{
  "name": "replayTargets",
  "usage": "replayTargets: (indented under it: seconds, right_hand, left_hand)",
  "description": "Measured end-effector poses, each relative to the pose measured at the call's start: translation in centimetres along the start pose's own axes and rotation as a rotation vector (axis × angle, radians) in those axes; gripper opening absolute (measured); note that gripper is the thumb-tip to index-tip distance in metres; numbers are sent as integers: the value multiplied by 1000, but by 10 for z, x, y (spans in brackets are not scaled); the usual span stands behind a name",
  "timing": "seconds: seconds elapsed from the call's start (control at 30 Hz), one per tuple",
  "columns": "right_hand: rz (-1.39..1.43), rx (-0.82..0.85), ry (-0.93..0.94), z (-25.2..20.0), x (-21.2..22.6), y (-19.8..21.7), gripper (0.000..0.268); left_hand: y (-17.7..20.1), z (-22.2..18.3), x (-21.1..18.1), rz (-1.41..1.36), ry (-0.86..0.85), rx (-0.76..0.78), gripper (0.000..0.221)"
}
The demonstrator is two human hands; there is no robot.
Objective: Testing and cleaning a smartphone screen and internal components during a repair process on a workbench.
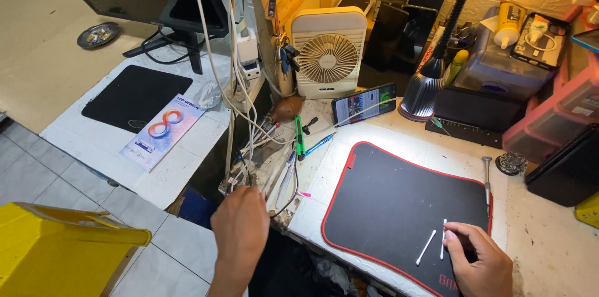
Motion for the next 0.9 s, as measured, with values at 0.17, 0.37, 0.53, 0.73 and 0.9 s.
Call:
replayTargets:
  seconds: [0.17, 0.37, 0.53, 0.73, 0.9]
  right_hand:
    - [-35, 29, -14, 1, 0, 1, 16]
    - [-34, 40, -31, 5, -8, 0, 17]
    - [-39, 54, -10, 5, -9, -2, 19]
    - [-17, 48, 15, 6, -8, -2, 16]
    - [-23, 32, 21, 4, -9, -2, 15]
  left_hand:
    - [-36, 39, 5, 158, -82, -131, 18]
    - [-70, 80, -12, 135, -205, -124, 20]
    - [-72, 84, -11, 22, -210, -112, 26]
    - [-59, 47, -15, -73, -286, -121, 27]
    - [-55, 35, -18, 6, -292, -51, 32]
Point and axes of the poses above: each hand's wrist, its own z-axis towards the middle knuckle, its own y-axis out of the back of the hand, x = y × z, the point moved 1 cm from there along z, towards the middle knuckle, and after that the axes turned 11 degrees about -x, right-handed, at the moved point
